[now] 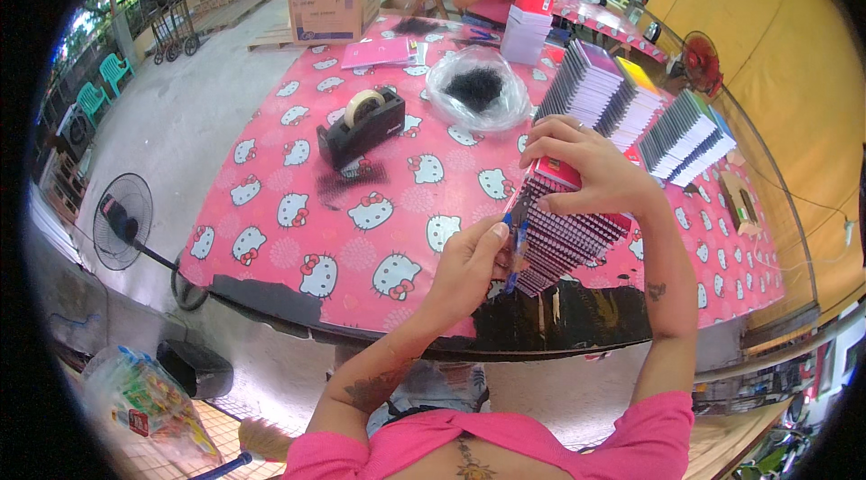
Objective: The person organizes small pink notebooks into stacks on a table and uses scissors to trim the wire coils on the binding. They handle each notebook individually to align and cut the wire before placing it into a completed pile.
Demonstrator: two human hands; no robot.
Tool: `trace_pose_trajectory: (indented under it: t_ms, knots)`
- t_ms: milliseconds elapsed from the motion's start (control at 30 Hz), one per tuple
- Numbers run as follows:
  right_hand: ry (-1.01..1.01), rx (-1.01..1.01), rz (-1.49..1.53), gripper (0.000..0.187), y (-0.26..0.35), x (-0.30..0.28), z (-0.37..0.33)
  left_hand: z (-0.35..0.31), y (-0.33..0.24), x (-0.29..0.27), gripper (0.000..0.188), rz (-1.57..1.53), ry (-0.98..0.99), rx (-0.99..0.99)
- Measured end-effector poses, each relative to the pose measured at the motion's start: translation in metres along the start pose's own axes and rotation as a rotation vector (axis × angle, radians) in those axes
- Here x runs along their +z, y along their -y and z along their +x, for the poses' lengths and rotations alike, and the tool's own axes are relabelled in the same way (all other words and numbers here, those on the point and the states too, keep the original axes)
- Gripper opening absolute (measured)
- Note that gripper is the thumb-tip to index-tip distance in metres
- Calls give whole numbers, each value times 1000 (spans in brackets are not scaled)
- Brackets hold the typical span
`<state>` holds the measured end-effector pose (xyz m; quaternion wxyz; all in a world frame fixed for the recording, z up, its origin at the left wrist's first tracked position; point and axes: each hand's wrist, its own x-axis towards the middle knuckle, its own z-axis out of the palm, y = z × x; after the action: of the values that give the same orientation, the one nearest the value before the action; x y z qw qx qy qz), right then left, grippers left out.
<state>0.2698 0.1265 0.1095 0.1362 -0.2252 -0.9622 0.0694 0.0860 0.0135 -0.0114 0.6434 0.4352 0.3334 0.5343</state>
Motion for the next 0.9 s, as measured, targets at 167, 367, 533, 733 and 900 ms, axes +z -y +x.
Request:
trace_pose_trajectory:
  t_ms: [167,367,533,733,900]
  knots:
    - [11,10,2,45,3,1,2,-1,7,-5,38,586,-151,302]
    - [59,56,6,49,4,-1,1,-2,7,-6,39,642,-174,415]
    - [84,31,-100,57,4,-2,1,-1,10,-12,38,-74,-3,-39]
    - [115,71,-31,55,4,-2,3,5,15,-15,36,-140,21,-81]
    - [106,53,-57,54,3,-1,1,4,13,-11,37,108,-22,9]
